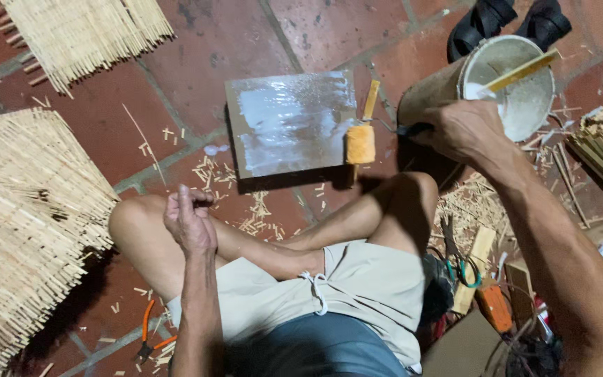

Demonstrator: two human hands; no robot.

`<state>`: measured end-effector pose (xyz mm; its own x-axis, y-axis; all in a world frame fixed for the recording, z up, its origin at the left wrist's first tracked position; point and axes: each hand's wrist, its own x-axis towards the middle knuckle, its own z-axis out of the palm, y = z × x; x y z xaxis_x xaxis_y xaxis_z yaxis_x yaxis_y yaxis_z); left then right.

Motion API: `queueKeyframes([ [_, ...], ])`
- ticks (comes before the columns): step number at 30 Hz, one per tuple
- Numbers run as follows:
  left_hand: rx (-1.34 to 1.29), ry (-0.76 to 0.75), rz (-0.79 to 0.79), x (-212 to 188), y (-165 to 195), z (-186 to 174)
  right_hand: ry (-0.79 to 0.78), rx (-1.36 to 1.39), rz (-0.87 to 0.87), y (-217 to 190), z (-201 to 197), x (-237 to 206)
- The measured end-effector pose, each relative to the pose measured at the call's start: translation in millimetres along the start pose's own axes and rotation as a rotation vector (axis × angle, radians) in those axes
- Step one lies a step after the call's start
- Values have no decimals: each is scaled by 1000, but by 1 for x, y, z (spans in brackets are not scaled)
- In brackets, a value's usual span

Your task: The person sits on a tiled floor and weaves thin bamboo strips into a rectangular mat. They use a paint roller to apply a white adhesive to a cardboard piece, then press the woven mat onto it and continue weaving additional strips to secure the edges.

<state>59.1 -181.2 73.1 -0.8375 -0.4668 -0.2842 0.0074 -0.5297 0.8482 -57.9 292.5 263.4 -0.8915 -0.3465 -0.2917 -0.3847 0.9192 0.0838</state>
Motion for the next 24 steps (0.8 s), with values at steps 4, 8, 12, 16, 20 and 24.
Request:
queueKeyframes([
  [4,-52,-16,41,6,-1,-1,8,51,22,-10,0,16],
  [8,-24,-1,27,10,2,-6,70,386,191,-65,0,54],
  [12,-46,-10,5,11,8,-10,149,764,298,-148,2,87],
  [16,12,-8,8,10,14,-16,195,967,447,-226,19,117],
  [20,-63,-43,-17,11,17,-24,381,838,281,-268,43,105],
  [24,-147,-61,-30,10,18,-31,267,775,262,-303,55,43],
])
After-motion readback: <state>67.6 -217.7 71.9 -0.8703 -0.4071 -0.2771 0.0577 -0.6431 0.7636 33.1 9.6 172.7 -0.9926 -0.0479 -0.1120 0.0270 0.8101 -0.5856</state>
